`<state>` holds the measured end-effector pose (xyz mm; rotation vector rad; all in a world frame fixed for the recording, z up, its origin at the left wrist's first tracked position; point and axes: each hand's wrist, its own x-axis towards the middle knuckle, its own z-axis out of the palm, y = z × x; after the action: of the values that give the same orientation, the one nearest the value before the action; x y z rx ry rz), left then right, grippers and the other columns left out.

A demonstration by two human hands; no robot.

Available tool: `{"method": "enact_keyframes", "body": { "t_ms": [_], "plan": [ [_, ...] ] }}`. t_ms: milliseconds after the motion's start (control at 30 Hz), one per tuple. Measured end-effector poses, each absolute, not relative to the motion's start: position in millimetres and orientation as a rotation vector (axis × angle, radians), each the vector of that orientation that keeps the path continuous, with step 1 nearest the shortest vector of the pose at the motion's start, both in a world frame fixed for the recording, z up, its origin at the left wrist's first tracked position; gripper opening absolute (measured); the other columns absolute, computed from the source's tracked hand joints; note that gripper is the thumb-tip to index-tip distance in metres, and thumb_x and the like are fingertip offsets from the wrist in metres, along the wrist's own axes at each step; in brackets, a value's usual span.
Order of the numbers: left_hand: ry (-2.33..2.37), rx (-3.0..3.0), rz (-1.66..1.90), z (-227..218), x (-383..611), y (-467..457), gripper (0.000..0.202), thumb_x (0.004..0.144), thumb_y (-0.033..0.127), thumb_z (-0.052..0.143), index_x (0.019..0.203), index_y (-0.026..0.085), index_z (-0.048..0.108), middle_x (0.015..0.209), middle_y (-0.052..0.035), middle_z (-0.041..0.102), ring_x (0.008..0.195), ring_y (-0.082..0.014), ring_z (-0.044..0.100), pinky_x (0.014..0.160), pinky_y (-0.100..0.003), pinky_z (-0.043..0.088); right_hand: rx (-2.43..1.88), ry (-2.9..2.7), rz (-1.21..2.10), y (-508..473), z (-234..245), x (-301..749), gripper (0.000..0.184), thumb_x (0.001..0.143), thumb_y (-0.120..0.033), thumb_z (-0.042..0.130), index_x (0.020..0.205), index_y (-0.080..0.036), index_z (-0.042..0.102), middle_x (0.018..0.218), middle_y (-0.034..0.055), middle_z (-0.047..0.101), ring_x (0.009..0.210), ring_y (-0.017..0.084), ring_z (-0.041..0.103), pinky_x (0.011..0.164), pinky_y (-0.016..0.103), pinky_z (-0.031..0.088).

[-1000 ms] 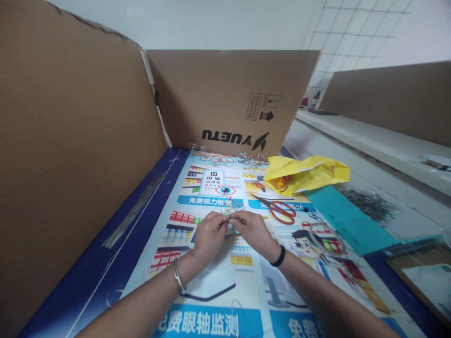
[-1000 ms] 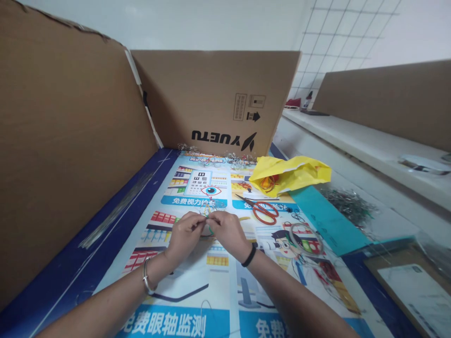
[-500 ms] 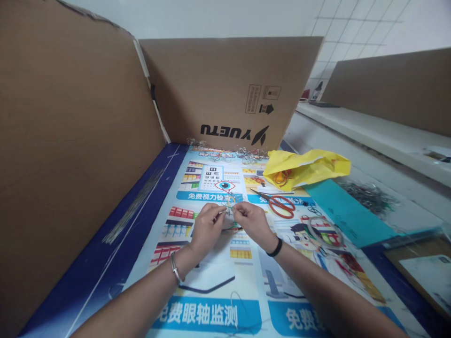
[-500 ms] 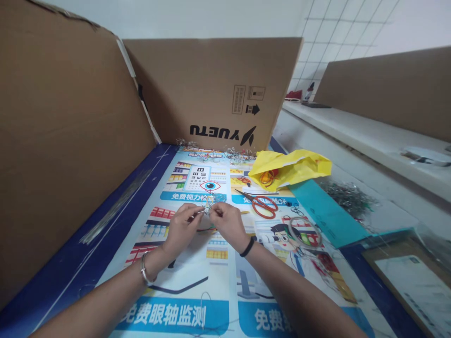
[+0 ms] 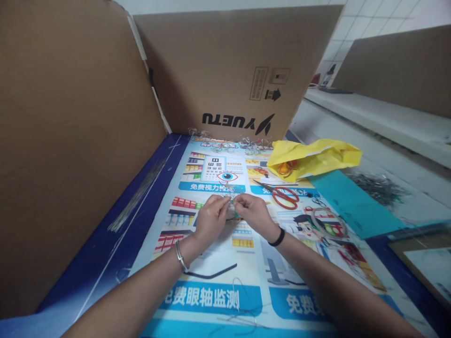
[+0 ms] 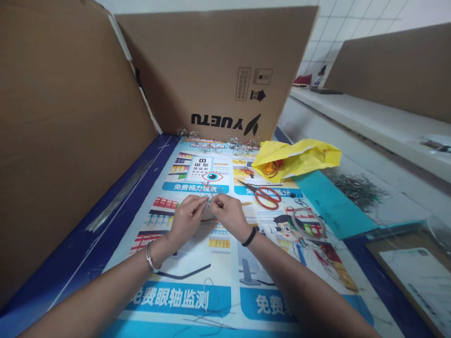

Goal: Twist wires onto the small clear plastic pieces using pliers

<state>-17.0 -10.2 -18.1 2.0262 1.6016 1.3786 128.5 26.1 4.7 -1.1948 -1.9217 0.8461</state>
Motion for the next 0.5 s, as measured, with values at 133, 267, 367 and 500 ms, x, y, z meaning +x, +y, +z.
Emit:
{"method": "enact_keyframes", "body": {
  "t_ms": [133,267,367,500],
  "plan": [
    [1.590,2.015,1.410,-17.9,-16.9,-11.1,0.022,0.086,0.015,0.047,0.097,0.020,0.065,0.087,-0.0052,0.063,0.082,-0.0157,0.060,0.077,-0.031,0.050,-1.192,-1.905,0.849,26.1,4.4,128.8,0.015,0.072,-0.021,0.048,0.070,-0.018,0.061,0.058,-0.0025,0.055,0.056,0.011,0.050,0.055,0.021,0.040],
    [1.605,2.026,1.382,-18.2,-19.3,-10.5,0.019,0.085,0.016,0.048,0.093,0.020,0.065,0.085,-0.0044,0.064,0.080,-0.0155,0.060,0.074,-0.030,0.049,-1.169,-1.890,0.890,26.6,4.2,129.3,0.016,0.075,-0.024,0.048,0.072,-0.018,0.061,0.058,-0.0023,0.055,0.055,0.011,0.050,0.054,0.021,0.040],
    [1.605,2.015,1.365,-18.7,-20.5,-9.8,0.018,0.085,0.016,0.049,0.092,0.021,0.064,0.084,-0.0036,0.065,0.079,-0.0157,0.060,0.073,-0.029,0.049,-1.124,-1.900,0.941,26.4,4.2,129.2,0.015,0.076,-0.025,0.048,0.075,-0.017,0.061,0.060,-0.0020,0.056,0.056,0.011,0.050,0.055,0.021,0.041],
    [1.610,1.986,1.348,-18.0,-19.7,-10.5,0.018,0.085,0.016,0.048,0.093,0.021,0.064,0.089,-0.0036,0.069,0.083,-0.0162,0.062,0.075,-0.030,0.049,-1.094,-1.913,0.982,26.1,4.5,128.6,0.015,0.077,-0.025,0.049,0.075,-0.016,0.061,0.062,-0.0012,0.056,0.058,0.012,0.050,0.056,0.022,0.041]
  ]
}}
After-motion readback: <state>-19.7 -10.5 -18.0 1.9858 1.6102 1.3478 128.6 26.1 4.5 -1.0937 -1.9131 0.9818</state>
